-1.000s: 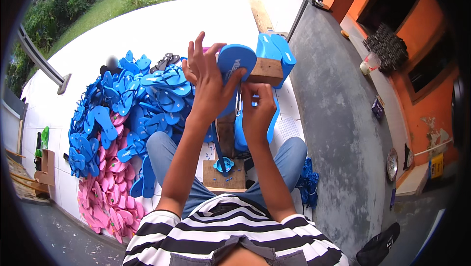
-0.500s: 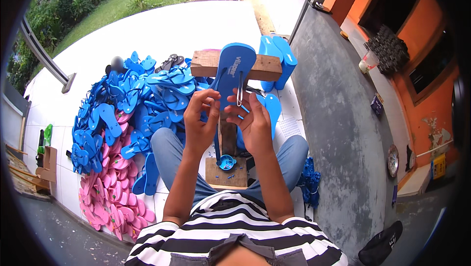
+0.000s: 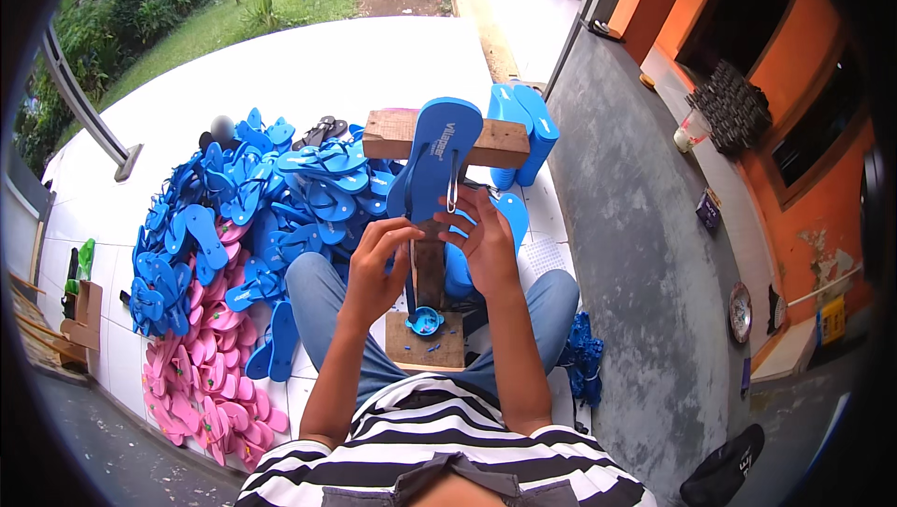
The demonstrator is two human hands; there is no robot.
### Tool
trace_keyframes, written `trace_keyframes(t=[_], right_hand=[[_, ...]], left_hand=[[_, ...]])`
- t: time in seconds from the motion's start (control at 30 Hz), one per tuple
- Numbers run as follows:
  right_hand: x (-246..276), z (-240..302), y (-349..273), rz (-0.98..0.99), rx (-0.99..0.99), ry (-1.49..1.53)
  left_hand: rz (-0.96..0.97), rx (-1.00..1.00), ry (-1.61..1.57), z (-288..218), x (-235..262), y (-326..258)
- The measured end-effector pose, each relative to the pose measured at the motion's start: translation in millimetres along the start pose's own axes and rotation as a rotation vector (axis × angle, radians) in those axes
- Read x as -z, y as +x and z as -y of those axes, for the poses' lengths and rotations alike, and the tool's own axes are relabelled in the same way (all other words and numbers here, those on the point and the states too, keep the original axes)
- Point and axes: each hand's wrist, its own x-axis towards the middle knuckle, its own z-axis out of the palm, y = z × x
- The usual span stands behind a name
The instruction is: The person assembles flip-flops by inserting blue straps through the holes of a blue sole using a metal hook tool.
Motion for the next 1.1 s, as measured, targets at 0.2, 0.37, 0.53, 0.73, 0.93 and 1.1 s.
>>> trace_keyframes(t=[0.2, 0.37, 0.53, 0.73, 0.93, 1.1], right_hand=[[-14, 13, 2, 0.204, -0.125, 0.237], [-8, 12, 3, 0.185, -0.179, 0.286], [2, 5, 7, 0.172, -0.100, 0.136], [18, -21, 3, -0.158, 0.409, -1.108], [28, -68, -43, 0.193, -0.373, -0.470], [23, -71, -91, 0.258, -0.582, 0.093]], left_hand=[[-0.003, 0.093, -0.085, -6, 6, -5], [-0.023, 0.104, -0.098, -10, 7, -11], [0.010, 0.087, -0.066, -2, 7, -14], [0.223, -0.150, 0.277, -8, 9, -12], [0.283, -0.182, 0.288, 10, 12, -23], [0.340, -0.160, 0.308, 8, 15, -27]])
